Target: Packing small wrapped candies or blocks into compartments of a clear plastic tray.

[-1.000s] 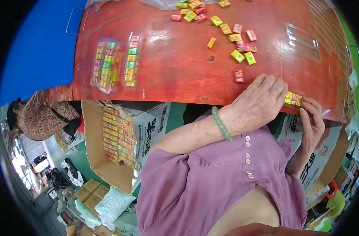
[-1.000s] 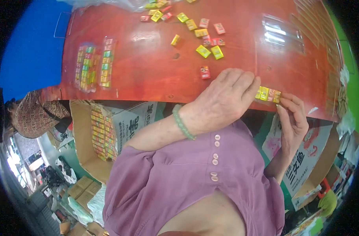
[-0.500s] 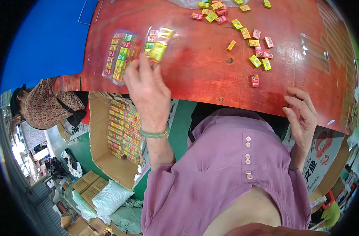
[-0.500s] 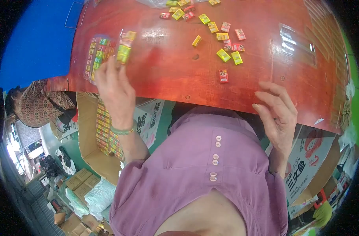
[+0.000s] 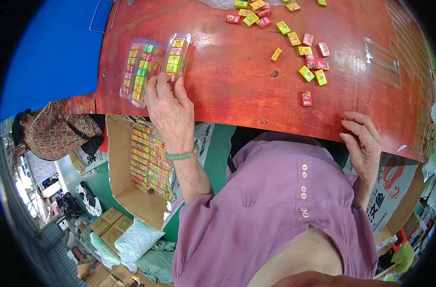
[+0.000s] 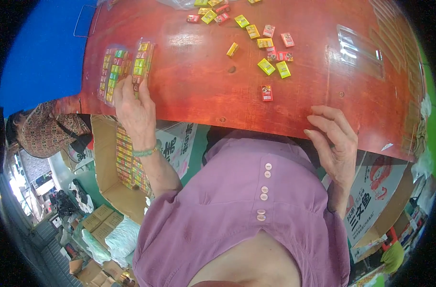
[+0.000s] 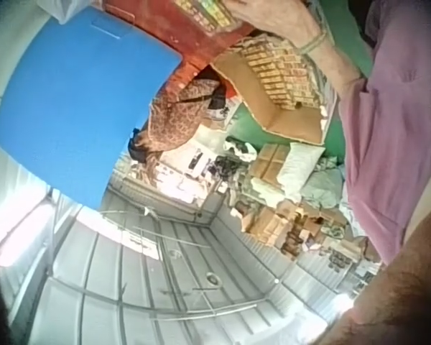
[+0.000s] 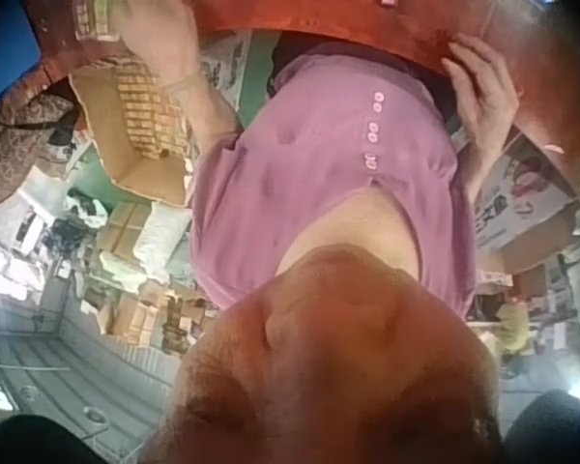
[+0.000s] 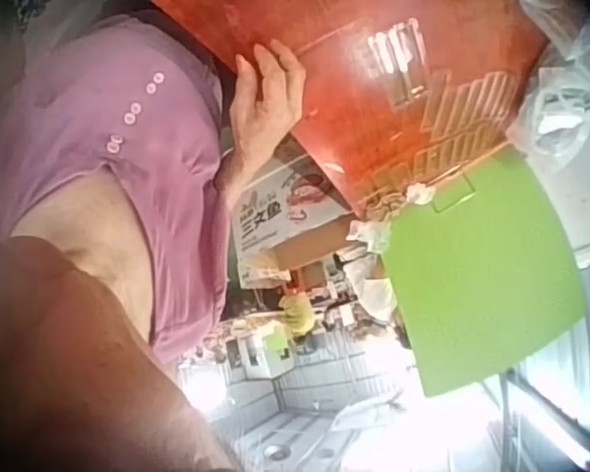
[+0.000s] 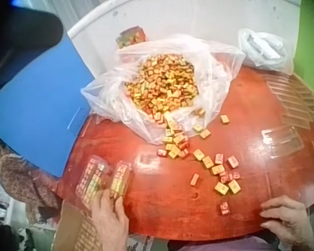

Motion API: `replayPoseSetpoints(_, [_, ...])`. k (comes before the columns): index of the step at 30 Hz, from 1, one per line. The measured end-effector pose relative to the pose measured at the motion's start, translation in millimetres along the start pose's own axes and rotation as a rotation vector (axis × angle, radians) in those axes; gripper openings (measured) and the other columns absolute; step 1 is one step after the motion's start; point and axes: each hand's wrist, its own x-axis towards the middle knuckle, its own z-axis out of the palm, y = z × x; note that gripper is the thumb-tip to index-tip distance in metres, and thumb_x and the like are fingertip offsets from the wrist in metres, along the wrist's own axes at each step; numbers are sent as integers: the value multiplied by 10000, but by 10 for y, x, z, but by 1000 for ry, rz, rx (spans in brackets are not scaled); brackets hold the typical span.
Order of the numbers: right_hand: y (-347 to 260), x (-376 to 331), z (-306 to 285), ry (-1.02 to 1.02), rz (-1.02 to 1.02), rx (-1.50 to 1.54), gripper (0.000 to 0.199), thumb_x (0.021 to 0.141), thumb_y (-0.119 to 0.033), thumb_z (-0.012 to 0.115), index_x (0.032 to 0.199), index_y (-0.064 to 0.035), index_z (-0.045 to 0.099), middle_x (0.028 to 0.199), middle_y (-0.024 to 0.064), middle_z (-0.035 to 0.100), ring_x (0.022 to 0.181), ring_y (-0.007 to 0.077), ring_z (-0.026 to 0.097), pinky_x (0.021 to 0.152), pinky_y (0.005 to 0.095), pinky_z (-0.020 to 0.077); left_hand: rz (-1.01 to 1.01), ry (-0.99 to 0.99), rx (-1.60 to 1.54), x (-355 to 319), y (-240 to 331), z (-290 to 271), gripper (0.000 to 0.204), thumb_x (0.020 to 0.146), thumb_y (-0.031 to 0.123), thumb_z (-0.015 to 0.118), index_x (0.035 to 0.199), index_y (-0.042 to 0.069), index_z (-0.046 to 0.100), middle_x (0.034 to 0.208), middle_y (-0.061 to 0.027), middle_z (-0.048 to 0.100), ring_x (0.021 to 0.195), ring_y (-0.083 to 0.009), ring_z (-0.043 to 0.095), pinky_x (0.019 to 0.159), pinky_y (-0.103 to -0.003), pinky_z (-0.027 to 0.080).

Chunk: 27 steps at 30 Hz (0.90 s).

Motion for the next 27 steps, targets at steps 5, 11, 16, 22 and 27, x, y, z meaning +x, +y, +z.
replayPoseSetpoints(5, [8, -2, -30, -21, 6, -1, 253, 827, 48, 726, 1078, 20, 717, 1191, 149, 691, 1068, 251, 666, 883, 324, 523, 3, 43, 20, -2, 70, -33, 407, 942, 189, 721, 1232, -79, 625, 1288, -275, 589, 1125, -461, 608, 955, -512, 513])
replayPoseSetpoints(11, [-5, 36, -23, 18, -41, -84, 239, 825, 44, 737, 1063, 34, 715, 1151, 160, 699, 1054, 278, 678, 874, 338, 534, 231, 63, -322, 35, 647, 23, 466, 924, 174, 752, 1307, -52, 610, 1318, -270, 591, 1197, -436, 599, 999, -485, 512])
replayPoseSetpoints(16, [-62, 320, 19, 69, -78, -61, 188, 844, 22, 746, 1029, 32, 716, 1075, 157, 706, 995, 297, 688, 842, 350, 547, 357, -90, -560, 44, 1165, 79, 414, 902, 95, 752, 1281, -30, 638, 1301, -234, 616, 1172, -401, 622, 964, -453, 540])
replayPoseSetpoints(22, [-27, 772, 159, 105, -276, -255, 276, 850, 19, 720, 1125, -5, 705, 1134, 143, 685, 1023, 326, 665, 849, 395, 556, 456, -174, -590, 125, 1456, 219, 409, 862, 73, 757, 1250, -11, 662, 1311, -202, 616, 1219, -384, 598, 999, -457, 515])
replayPoseSetpoints(27, [18, 894, 292, 4, -254, -446, 361, 866, 24, 638, 1222, -20, 668, 1276, 128, 637, 1155, 324, 590, 987, 428, 498, 547, -247, -566, 114, 1498, 315, 393, 862, 101, 752, 1231, -8, 674, 1344, -183, 607, 1309, -373, 544, 1079, -487, 455])
